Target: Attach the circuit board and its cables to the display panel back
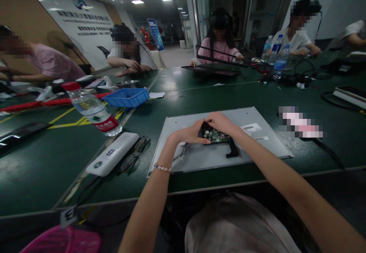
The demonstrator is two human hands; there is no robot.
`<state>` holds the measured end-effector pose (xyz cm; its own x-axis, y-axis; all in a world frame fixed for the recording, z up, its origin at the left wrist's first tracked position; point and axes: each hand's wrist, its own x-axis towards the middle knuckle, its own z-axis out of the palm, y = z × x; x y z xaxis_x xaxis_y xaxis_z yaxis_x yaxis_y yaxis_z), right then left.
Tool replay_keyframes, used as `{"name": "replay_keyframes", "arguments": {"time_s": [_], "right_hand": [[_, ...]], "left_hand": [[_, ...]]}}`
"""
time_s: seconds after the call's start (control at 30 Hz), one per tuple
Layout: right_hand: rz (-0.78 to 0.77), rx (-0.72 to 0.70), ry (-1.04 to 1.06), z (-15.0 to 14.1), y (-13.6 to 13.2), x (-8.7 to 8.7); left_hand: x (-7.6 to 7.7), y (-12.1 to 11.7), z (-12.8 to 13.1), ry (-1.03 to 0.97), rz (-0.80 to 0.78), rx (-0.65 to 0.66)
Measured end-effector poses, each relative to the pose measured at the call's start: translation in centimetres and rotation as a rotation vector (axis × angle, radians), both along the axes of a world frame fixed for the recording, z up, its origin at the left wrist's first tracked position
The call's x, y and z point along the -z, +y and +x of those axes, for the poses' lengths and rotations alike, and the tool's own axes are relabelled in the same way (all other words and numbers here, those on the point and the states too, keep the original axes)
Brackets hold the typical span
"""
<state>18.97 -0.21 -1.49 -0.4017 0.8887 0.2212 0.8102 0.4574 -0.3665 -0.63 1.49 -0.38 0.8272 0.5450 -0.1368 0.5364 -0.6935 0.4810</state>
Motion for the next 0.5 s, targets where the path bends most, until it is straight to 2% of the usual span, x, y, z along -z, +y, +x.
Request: {"name": "replay_keyframes", "arguments": {"time_s": [0.13, 0.37, 0.5], "right_hand": [[0.026, 0.066, -0.113, -0.46, -0.78, -0.52], [-0.018, 0.043, -0.042, -0.09, -0.68, -0.38], [0.03, 0.092, -0.057, -0.23, -0.77, -0.49]], "left_hand": [[0.07, 0.14, 0.1, 0.001, 0.004, 0.012], [-0.03, 0.12, 0.1, 0.001, -0.008, -0.01], [-0.32, -0.12, 0.23, -0.009, -0.012, -0.001]]}}
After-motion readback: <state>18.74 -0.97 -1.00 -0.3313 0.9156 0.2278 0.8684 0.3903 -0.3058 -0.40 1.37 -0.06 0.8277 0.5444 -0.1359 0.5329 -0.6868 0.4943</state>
